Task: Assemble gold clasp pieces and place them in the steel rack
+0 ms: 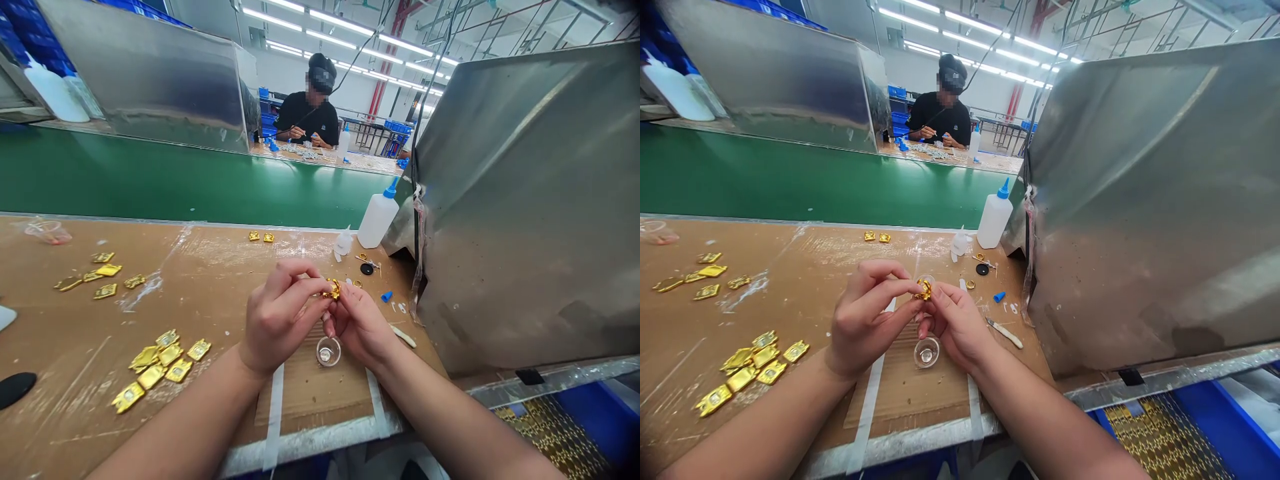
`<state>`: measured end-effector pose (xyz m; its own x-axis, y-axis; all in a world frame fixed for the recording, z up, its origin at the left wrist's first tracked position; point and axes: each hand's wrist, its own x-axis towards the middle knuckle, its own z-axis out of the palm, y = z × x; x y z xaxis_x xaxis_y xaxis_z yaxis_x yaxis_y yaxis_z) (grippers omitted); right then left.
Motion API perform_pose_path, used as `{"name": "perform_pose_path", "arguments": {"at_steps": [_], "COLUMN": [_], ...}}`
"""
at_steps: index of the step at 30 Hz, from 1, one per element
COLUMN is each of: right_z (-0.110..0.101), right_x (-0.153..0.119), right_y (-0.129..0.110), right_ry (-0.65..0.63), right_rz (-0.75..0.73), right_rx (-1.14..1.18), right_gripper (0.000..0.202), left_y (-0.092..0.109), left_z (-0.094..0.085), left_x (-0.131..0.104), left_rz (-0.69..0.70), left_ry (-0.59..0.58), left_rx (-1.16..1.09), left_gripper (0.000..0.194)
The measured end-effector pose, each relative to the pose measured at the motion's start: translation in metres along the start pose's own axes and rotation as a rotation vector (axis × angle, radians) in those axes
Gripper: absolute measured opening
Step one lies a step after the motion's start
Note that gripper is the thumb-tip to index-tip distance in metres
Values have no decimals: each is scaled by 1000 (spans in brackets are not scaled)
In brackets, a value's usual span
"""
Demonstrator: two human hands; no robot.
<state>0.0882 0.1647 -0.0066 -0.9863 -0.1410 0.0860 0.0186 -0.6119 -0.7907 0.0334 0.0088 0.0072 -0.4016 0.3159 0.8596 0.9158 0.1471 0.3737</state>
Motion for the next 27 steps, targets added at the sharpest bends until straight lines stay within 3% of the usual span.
{"name": "perform_pose_path", "arguments": {"at_steps": [7, 21, 27], "right_z": [1, 3, 2], "right_x": [0, -2, -1], "right_y": [1, -4, -1], "right_ry": [8, 53, 65], "right_rz": [-1, 21, 8], "right_rx": [4, -15, -13], "right_gripper": [30, 34, 35], "left_y": [3, 2, 1], "left_z": [2, 0, 2], "left_x": [1, 1, 1], "left_rz": [-42, 114, 103], "left_ry": [57, -15, -27], "left_rx": [23, 58, -3], "left_gripper": [22, 26, 26]}}
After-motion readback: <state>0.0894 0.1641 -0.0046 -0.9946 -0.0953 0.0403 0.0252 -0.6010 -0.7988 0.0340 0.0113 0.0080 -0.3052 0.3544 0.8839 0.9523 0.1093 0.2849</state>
